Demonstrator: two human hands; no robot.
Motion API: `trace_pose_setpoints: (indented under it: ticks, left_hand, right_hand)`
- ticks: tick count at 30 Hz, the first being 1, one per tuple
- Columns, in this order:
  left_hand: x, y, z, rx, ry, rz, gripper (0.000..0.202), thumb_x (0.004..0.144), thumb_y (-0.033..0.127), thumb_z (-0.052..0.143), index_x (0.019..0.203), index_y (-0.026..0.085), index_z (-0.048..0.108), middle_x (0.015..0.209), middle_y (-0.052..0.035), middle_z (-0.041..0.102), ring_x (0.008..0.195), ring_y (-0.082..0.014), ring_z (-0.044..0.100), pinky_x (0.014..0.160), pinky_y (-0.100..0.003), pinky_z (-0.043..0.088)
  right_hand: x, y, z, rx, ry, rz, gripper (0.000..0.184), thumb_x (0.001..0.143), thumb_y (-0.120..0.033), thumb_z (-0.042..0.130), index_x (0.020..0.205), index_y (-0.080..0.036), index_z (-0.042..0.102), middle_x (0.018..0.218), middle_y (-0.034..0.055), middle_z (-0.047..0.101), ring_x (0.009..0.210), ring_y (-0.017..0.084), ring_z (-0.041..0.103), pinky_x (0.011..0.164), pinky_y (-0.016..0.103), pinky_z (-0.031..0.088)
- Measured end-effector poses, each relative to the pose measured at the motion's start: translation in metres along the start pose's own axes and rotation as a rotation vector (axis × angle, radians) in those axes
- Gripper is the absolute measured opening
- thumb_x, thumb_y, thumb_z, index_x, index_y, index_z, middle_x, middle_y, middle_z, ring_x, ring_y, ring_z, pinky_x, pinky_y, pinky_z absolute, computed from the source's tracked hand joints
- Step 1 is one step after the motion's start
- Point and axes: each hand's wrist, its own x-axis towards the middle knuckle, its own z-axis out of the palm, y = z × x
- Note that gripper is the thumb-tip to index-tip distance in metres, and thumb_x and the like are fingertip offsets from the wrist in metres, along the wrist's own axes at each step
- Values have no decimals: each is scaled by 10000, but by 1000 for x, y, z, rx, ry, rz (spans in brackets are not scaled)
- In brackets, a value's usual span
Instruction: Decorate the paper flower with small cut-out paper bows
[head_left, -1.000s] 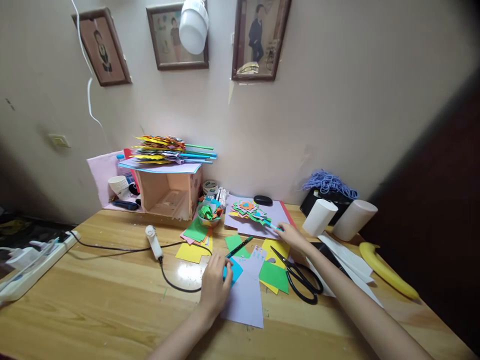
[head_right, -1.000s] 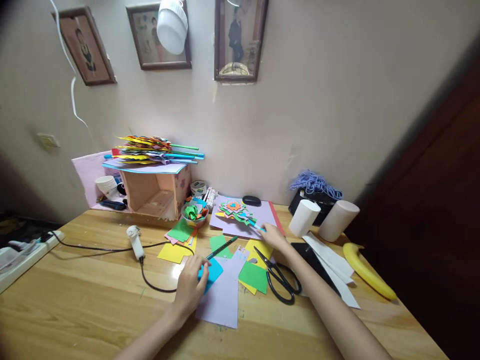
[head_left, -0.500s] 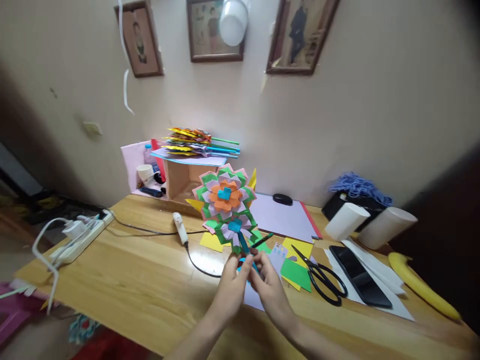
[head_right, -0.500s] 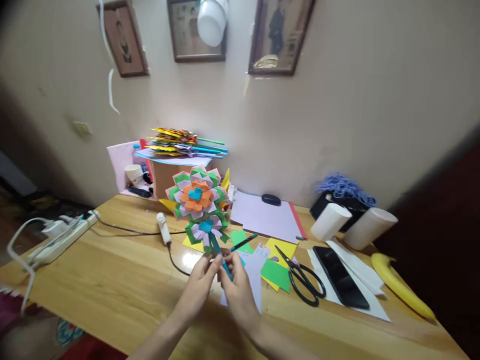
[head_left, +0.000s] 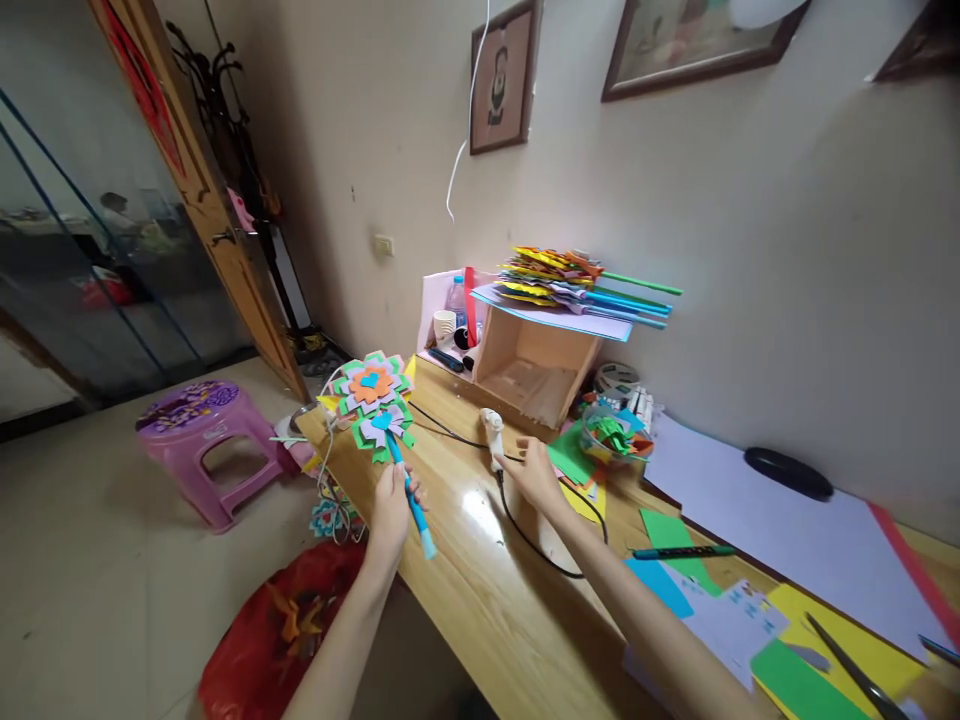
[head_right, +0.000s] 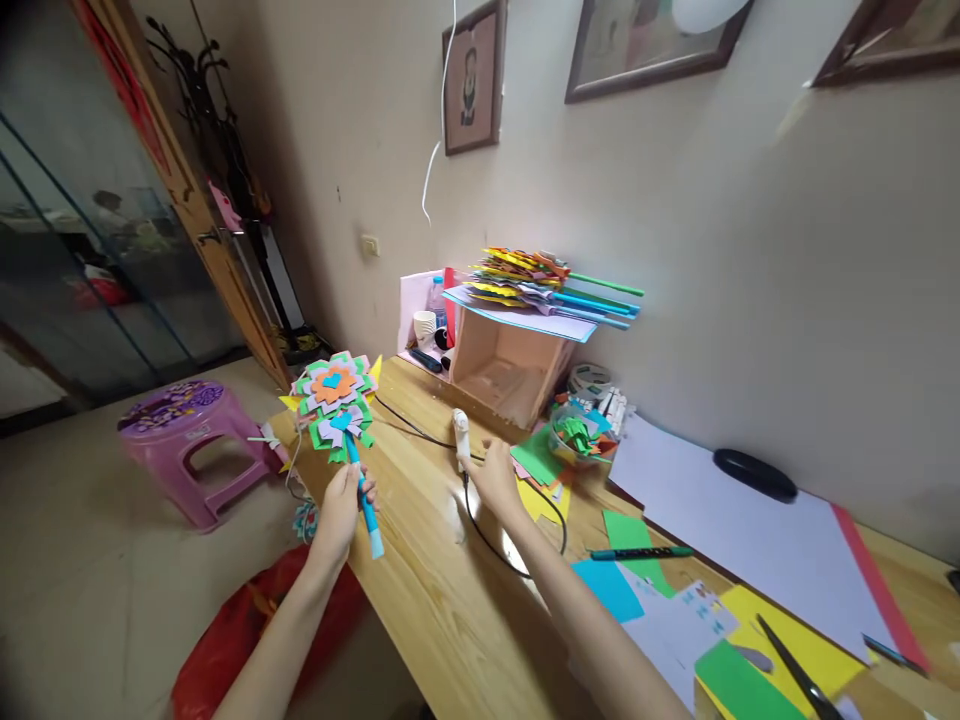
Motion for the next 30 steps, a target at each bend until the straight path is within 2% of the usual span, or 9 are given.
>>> trace_pose_setpoints:
  ticks: [3, 6, 9, 12, 15, 17, 22, 30]
  left_hand:
    - [2, -14, 1, 1, 39, -8, 415, 726, 596, 478, 710, 191, 390, 505, 100, 295, 363, -40, 296, 345, -147, 242]
    - [-1, -26, 6, 11, 51, -9, 416, 752, 603, 437, 726, 191, 390, 513, 99, 275, 364, -35, 263, 354, -138, 183]
    - [-5, -33, 9, 31, 45, -4, 418, 770, 606, 410, 747, 189, 401, 527, 95, 273, 377, -36, 255, 373, -142, 179]
    - [-9, -39, 10, 61, 22, -7, 397, 790, 580, 409, 765, 184, 423, 544, 87, 286, 400, -41, 264, 390, -150, 190]
    - [-15, -44, 13, 94, -14, -23, 379, 805, 555, 412, 778, 179, 447, 552, 78, 307, 420, -50, 278, 400, -157, 202]
    - [-18, -47, 17, 112, -44, -36, 374, 810, 550, 408, 779, 179, 452, 552, 74, 318, 423, -54, 276, 401, -161, 206]
    - [-23, -46, 26, 143, -87, -42, 370, 822, 543, 384, 768, 183, 450, 563, 65, 338, 433, -62, 284, 408, -170, 220]
    - [-24, -38, 27, 183, -124, -16, 351, 840, 518, 366, 789, 183, 459, 583, 56, 343, 457, -69, 299, 418, -175, 217]
  right_hand:
    - [24, -7, 27, -29, -29, 11, 319, 693, -358, 579, 896, -114, 553, 886, 152, 625, 849, 270, 596, 705, 328, 437]
    - [30, -13, 36, -29, -43, -4, 216, 754, -330, 478, 812, -140, 565, 775, 100, 636, 744, 235, 597, 634, 289, 416]
    - [20, -14, 20, -1, -42, -47, 295, 800, -391, 398, 786, -142, 555, 726, 70, 617, 679, 210, 569, 597, 271, 397]
    - [-4, -18, -14, 52, -58, -102, 367, 811, -481, 389, 776, -151, 548, 675, 31, 580, 622, 174, 527, 571, 252, 387]
    - [-31, -29, -47, 180, -108, -155, 402, 818, -519, 403, 619, -177, 475, 566, 0, 501, 514, 134, 459, 502, 238, 354]
    - [-44, -39, -60, 182, -161, -160, 414, 818, -520, 420, 576, -186, 446, 542, -9, 481, 497, 123, 445, 497, 239, 350]
    - [-55, -51, -65, 160, -200, -110, 403, 799, -517, 448, 570, -186, 473, 520, -21, 445, 510, 132, 459, 506, 256, 365]
    - [-51, -47, -60, 195, -169, -77, 371, 780, -503, 455, 639, -170, 539, 545, -14, 472, 513, 135, 461, 491, 256, 361]
